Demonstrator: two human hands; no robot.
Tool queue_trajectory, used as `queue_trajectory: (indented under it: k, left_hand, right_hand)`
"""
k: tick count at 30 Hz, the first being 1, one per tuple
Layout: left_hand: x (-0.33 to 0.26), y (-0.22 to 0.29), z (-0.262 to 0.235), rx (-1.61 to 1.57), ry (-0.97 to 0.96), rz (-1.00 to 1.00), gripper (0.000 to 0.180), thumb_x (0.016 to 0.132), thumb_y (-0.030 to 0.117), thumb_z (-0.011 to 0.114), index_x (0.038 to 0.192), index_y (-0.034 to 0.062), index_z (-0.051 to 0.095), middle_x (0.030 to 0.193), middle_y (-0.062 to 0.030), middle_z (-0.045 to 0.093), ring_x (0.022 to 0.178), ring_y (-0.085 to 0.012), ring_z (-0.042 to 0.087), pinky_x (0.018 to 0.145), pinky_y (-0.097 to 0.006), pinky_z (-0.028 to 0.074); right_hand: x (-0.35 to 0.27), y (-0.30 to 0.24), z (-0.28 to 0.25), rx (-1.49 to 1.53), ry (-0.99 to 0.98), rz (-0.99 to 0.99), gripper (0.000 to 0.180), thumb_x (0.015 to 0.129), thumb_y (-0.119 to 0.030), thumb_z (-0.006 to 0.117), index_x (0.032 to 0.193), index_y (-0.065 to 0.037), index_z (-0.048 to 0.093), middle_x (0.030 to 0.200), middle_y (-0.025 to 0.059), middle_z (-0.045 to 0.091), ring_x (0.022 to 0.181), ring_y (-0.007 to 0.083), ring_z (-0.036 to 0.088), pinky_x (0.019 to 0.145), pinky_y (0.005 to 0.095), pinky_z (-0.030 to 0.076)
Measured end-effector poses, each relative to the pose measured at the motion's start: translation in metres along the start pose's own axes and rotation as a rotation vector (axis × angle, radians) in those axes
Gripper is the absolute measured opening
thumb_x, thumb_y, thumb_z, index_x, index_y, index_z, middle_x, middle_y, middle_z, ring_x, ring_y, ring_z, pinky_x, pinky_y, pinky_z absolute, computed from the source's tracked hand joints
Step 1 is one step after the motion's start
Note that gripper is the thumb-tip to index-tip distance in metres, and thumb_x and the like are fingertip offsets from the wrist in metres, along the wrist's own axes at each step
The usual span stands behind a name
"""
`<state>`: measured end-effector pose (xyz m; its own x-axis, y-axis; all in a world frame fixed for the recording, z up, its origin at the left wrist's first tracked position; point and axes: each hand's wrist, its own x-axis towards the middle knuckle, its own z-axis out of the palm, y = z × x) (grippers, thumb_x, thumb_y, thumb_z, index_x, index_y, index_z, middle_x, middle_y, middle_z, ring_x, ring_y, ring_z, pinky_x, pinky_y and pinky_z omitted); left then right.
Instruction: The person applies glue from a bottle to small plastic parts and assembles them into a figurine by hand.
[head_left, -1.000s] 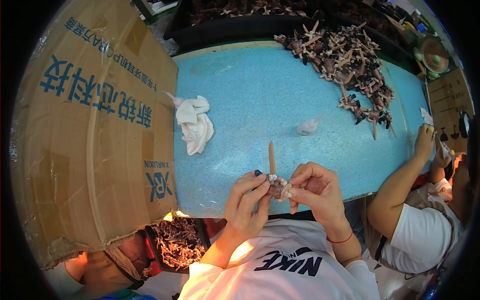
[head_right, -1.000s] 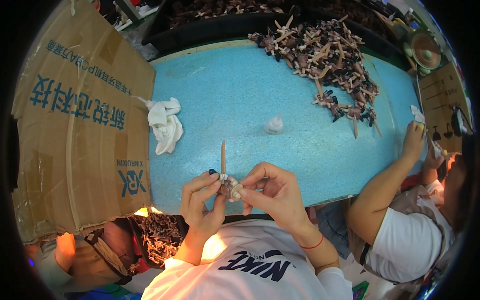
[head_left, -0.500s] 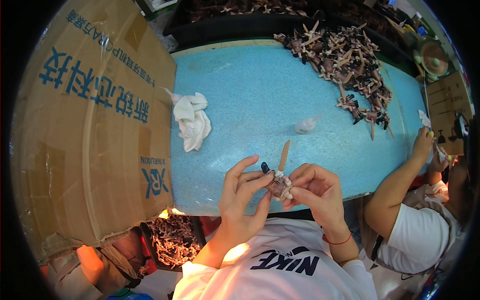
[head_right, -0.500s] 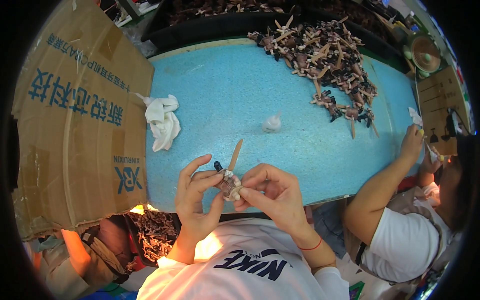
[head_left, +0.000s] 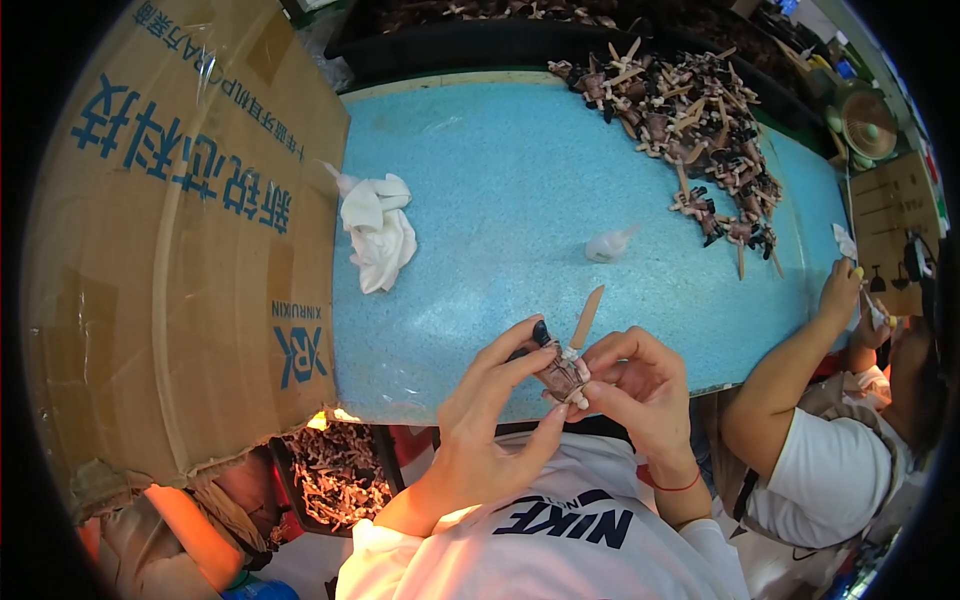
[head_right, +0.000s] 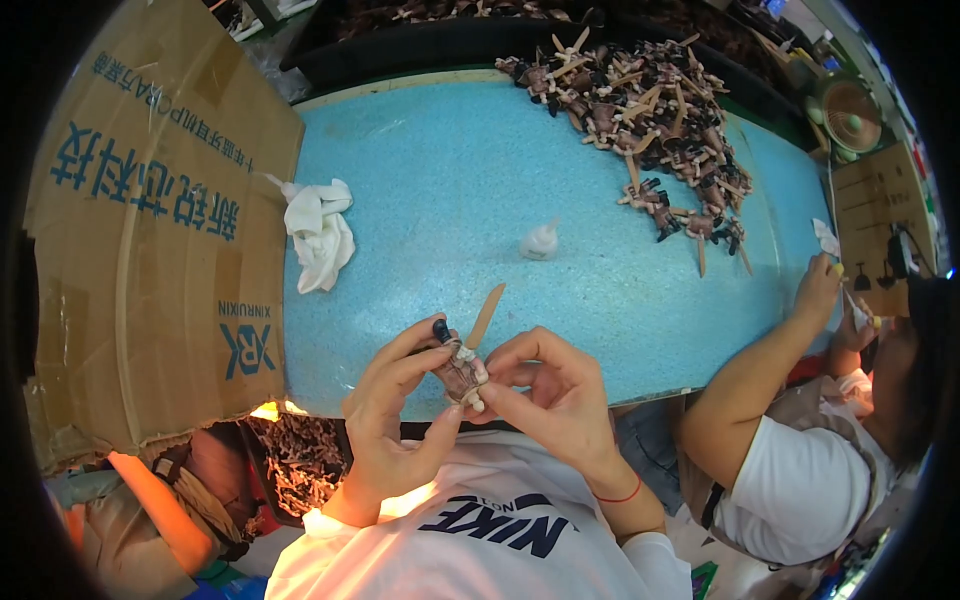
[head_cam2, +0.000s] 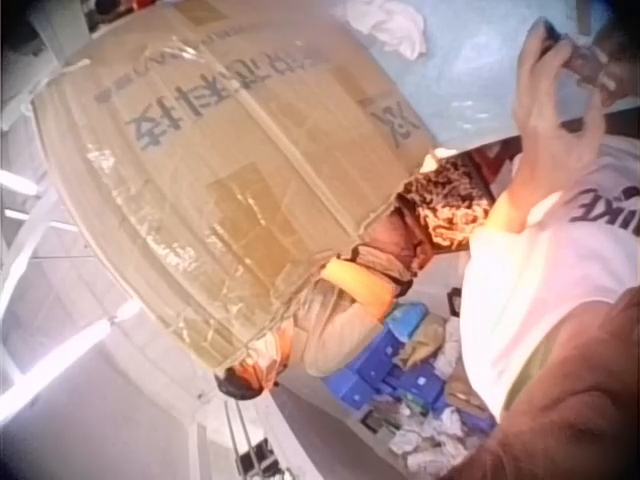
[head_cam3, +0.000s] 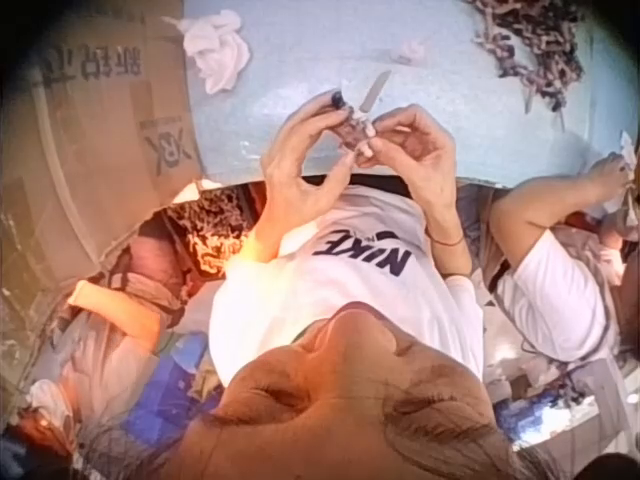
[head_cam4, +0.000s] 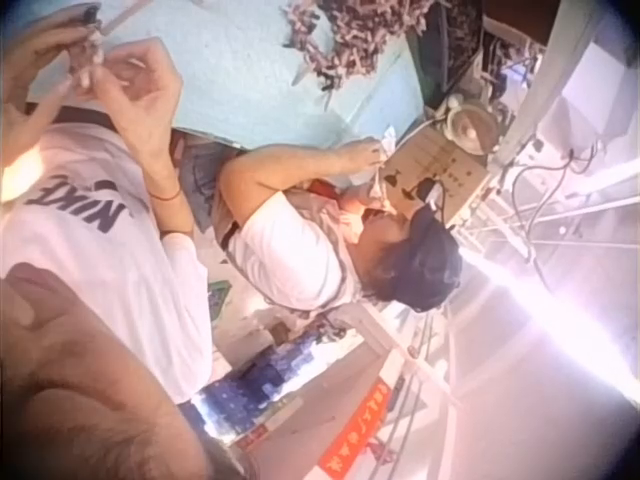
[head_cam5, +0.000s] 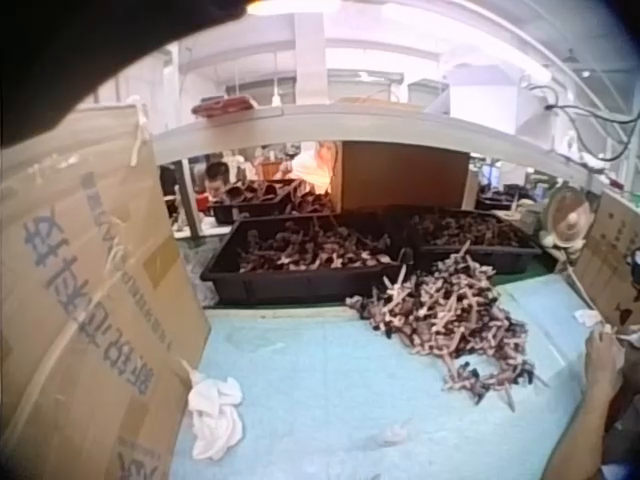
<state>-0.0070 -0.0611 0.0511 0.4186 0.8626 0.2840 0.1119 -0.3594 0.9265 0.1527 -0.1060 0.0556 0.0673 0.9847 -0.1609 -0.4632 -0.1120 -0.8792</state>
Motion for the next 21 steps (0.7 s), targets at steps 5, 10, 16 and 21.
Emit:
queue_trajectory:
  k: [5,10,16,21]
  left_hand:
    - [0.003,0.002,0.001,0.058,-0.043,0.046,0.04,0.068,-0.001,0.064,0.106,-0.005,0.054,0.116,-0.025,0.05,0.101,-0.0339,0.056,0.084,-0.036,0.046]
    - [0.008,0.005,0.0,0.113,-0.088,0.089,0.039,0.067,0.0,0.065,0.104,-0.0052,0.054,0.115,-0.0254,0.051,0.1,-0.0341,0.057,0.082,-0.035,0.047]
    - [0.008,0.006,0.003,0.124,-0.102,0.103,0.039,0.066,0.002,0.066,0.103,-0.0052,0.054,0.113,-0.0253,0.052,0.096,-0.0343,0.058,0.079,-0.035,0.048]
    - [0.008,0.005,0.008,0.103,-0.072,0.077,0.039,0.065,0.003,0.066,0.102,-0.0054,0.054,0.112,-0.0254,0.052,0.094,-0.0338,0.059,0.077,-0.035,0.049]
  right_hand:
    - [-0.001,-0.003,-0.006,-0.054,-0.026,-0.013,0.013,0.078,0.009,0.057,0.089,0.007,0.049,0.091,0.0146,0.056,0.082,0.0201,0.061,0.068,0.0305,0.057]
    - [0.001,-0.012,-0.008,-0.148,-0.045,0.065,0.028,0.077,0.008,0.059,0.099,0.004,0.042,0.094,0.0136,0.054,0.082,0.019,0.061,0.067,0.0284,0.057]
    - [0.005,-0.019,-0.011,-0.173,-0.104,0.049,0.044,0.073,0.007,0.062,0.11,-0.001,0.039,0.094,0.0108,0.053,0.079,0.0161,0.061,0.062,0.0239,0.055]
    - [0.006,-0.016,-0.011,-0.218,-0.115,0.014,0.046,0.072,0.007,0.061,0.112,-0.002,0.039,0.093,0.0097,0.053,0.077,0.0149,0.061,0.061,0.0235,0.054]
